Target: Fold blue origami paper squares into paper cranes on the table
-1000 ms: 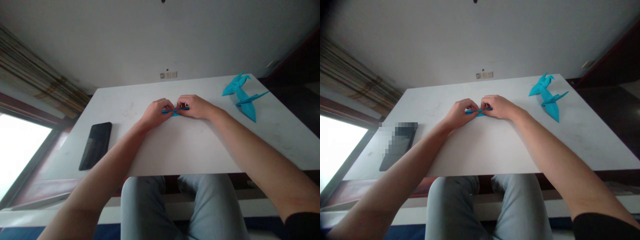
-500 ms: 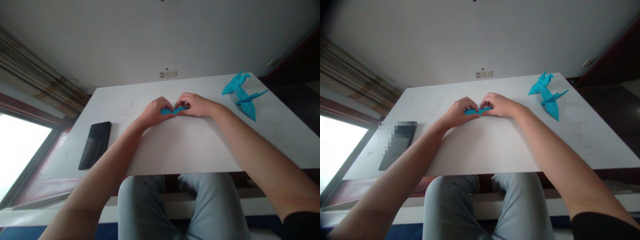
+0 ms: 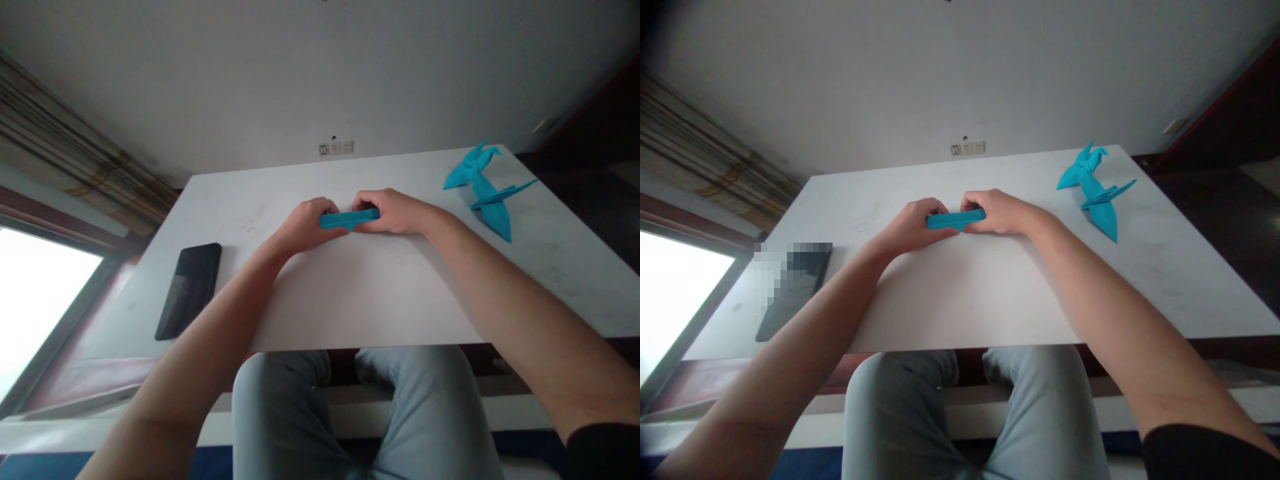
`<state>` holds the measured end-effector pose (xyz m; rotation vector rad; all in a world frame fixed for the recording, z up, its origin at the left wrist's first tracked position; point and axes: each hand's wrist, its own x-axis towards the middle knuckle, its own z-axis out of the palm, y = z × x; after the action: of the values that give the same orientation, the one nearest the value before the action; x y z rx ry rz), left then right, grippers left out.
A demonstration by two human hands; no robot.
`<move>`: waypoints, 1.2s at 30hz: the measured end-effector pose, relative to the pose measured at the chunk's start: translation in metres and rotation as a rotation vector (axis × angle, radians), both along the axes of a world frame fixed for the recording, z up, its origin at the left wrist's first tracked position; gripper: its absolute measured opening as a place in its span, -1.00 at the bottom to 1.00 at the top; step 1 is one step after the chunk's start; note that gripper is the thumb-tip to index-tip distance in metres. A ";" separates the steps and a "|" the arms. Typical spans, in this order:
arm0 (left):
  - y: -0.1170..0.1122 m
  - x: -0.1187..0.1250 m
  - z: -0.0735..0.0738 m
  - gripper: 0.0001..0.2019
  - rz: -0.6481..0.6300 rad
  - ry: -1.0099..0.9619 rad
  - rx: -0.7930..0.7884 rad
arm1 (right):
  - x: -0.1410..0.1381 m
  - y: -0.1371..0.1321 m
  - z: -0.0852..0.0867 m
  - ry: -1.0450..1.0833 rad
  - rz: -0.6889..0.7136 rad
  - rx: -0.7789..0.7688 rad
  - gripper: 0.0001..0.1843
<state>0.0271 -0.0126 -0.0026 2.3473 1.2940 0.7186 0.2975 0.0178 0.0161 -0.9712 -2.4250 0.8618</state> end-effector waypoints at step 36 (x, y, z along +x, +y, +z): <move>-0.007 0.002 0.011 -0.79 -0.155 0.088 0.119 | 0.003 0.011 -0.010 0.061 0.081 0.168 -0.67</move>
<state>0.0290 -0.0192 0.0086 2.5675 1.1159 0.6679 0.3003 0.0290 0.0061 -0.7793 -2.4530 0.6900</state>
